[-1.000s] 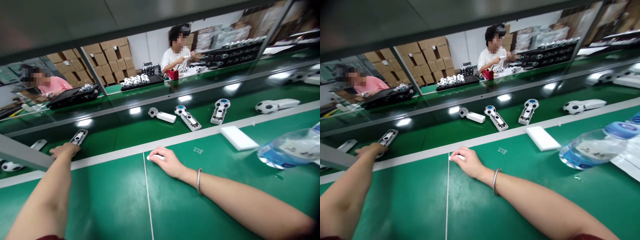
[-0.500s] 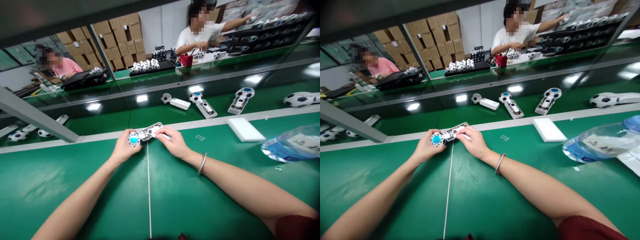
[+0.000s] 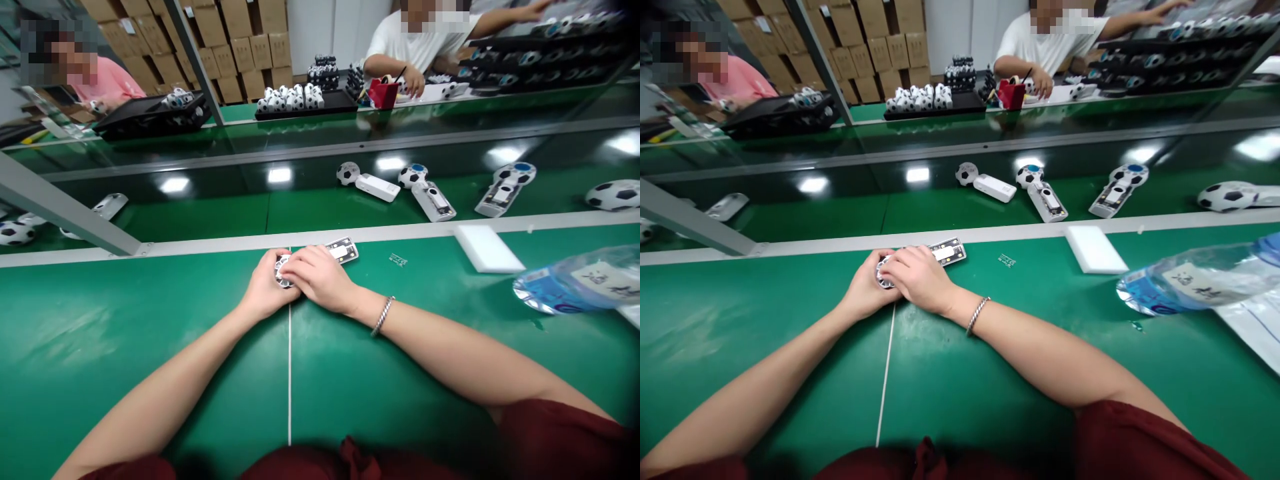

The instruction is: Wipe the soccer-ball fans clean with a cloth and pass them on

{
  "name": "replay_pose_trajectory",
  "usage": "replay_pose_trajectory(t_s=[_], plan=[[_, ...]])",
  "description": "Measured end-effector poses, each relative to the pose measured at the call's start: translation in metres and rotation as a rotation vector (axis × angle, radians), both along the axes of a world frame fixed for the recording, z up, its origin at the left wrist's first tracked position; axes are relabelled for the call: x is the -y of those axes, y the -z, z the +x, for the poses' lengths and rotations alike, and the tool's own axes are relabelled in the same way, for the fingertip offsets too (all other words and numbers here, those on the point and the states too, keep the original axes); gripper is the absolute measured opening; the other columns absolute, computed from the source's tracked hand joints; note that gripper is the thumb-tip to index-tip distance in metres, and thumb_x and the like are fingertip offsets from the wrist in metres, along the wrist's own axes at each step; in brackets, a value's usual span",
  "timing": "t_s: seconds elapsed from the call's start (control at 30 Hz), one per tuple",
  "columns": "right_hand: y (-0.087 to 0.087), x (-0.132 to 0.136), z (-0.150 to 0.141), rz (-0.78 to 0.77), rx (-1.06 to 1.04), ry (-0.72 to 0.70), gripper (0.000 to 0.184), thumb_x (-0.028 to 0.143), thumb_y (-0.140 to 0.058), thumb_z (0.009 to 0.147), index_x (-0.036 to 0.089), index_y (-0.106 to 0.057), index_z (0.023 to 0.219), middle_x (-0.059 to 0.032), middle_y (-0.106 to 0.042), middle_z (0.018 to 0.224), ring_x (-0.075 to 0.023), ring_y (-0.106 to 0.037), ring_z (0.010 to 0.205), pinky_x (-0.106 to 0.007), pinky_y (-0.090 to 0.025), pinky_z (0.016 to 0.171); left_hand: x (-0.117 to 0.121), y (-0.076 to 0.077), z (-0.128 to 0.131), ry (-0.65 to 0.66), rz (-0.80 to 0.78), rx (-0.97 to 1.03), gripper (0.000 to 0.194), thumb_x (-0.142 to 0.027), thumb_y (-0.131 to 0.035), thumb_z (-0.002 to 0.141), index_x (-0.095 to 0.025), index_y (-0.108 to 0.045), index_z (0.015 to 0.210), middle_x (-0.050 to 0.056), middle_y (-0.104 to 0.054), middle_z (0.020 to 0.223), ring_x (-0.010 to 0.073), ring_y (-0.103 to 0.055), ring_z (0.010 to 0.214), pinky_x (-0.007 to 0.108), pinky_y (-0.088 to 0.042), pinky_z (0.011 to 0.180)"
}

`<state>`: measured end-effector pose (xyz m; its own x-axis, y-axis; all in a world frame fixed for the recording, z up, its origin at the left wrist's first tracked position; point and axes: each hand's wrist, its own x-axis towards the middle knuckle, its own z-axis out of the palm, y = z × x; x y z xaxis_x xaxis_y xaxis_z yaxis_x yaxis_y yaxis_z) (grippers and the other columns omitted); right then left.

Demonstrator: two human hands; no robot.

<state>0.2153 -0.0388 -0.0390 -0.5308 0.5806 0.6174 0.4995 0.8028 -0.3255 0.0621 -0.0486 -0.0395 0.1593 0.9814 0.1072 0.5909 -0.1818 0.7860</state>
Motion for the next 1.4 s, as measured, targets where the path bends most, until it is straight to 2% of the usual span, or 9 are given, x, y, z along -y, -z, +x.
replay_pose_trajectory(t_s=[0.37,0.67,0.73,0.83,0.97,1.1,1.17,1.23,1.4], plan=[[0.0,0.003,0.002,-0.034,-0.004,0.015,0.016,0.025,-0.048,0.088,0.02,-0.063,0.085,-0.004,-0.065,0.086,-0.0171,-0.053,0.082,-0.034,-0.035,0.074,-0.001,0.003,0.0,-0.011,0.014,-0.003,0.053,-0.023,-0.066,0.052,-0.019,-0.044,0.1,0.003,-0.056,0.097,0.0191,-0.057,0.087,0.032,-0.046,0.076],[-0.007,-0.012,0.021,-0.315,-0.528,0.165,0.01,0.026,-0.056,0.083,0.02,-0.063,0.082,-0.0017,-0.063,0.082,-0.0136,-0.058,0.08,-0.028,-0.046,0.075,-0.003,0.002,-0.007,-0.03,0.07,-0.052,0.055,-0.023,-0.068,0.053,-0.019,-0.046,0.103,0.005,-0.052,0.105,0.02,-0.054,0.093,0.033,-0.045,0.081],[-0.007,-0.014,0.024,-0.334,-0.541,0.177,0.009,0.025,-0.057,0.082,0.02,-0.064,0.081,-0.0017,-0.062,0.08,-0.0136,-0.058,0.078,-0.027,-0.046,0.074,-0.019,-0.001,-0.015,-0.02,0.053,0.006,0.055,-0.022,-0.068,0.055,-0.018,-0.045,0.105,0.005,-0.053,0.103,0.0188,-0.056,0.09,0.032,-0.046,0.078],[-0.005,-0.016,0.023,-0.354,-0.537,0.167,0.01,0.025,-0.057,0.082,0.019,-0.064,0.081,-0.0023,-0.063,0.081,-0.0144,-0.058,0.079,-0.029,-0.046,0.076,-0.062,-0.01,-0.02,0.073,0.052,0.074,0.058,-0.018,-0.065,0.056,-0.017,-0.043,0.109,0.005,-0.057,0.1,0.0166,-0.058,0.083,0.029,-0.048,0.074],[0.002,-0.018,0.022,-0.361,-0.512,0.144,0.012,0.028,-0.056,0.082,0.02,-0.064,0.082,-0.0028,-0.065,0.084,-0.0162,-0.059,0.083,-0.03,-0.044,0.08,-0.132,-0.021,0.0,0.219,0.201,-0.134,0.063,-0.011,-0.06,0.058,-0.013,-0.043,0.118,0.01,-0.055,0.115,0.0195,-0.056,0.1,0.03,-0.045,0.087],[0.01,-0.02,0.027,-0.383,-0.492,0.159,0.014,0.03,-0.055,0.083,0.019,-0.064,0.081,-0.0034,-0.065,0.084,-0.0162,-0.059,0.082,-0.03,-0.044,0.079,-0.175,-0.018,0.025,0.212,0.205,-0.287,0.065,-0.009,-0.063,0.056,-0.015,-0.047,0.12,0.008,-0.053,0.124,0.0195,-0.051,0.111,0.027,-0.041,0.094],[0.013,-0.022,0.031,-0.4,-0.481,0.164,0.015,0.031,-0.054,0.083,0.019,-0.064,0.081,-0.0039,-0.064,0.085,-0.0165,-0.059,0.082,-0.03,-0.044,0.079,-0.182,-0.017,0.018,0.126,0.186,-0.352,0.071,-0.014,-0.068,0.054,-0.017,-0.047,0.121,0.007,-0.051,0.127,0.0213,-0.047,0.116,0.028,-0.037,0.098],[0.015,-0.026,0.034,-0.434,-0.485,0.181,0.016,0.031,-0.054,0.082,0.019,-0.065,0.081,-0.004,-0.064,0.084,-0.0168,-0.058,0.082,-0.03,-0.043,0.079,-0.181,-0.02,-0.009,-0.059,0.166,-0.418,0.074,-0.02,-0.071,0.055,-0.016,-0.044,0.124,0.01,-0.047,0.131,0.0252,-0.04,0.122,0.033,-0.032,0.103],[0.02,-0.041,0.036,-0.62,-0.589,0.251,0.018,0.034,-0.056,0.078,0.017,-0.064,0.08,-0.005,-0.064,0.083,-0.0181,-0.058,0.082,-0.033,-0.043,0.08,-0.155,-0.05,-0.124,-0.761,0.02,-0.55,0.076,-0.028,-0.068,0.061,-0.004,-0.033,0.124,0.026,-0.025,0.138,0.0458,-0.018,0.128,0.058,-0.021,0.098]])
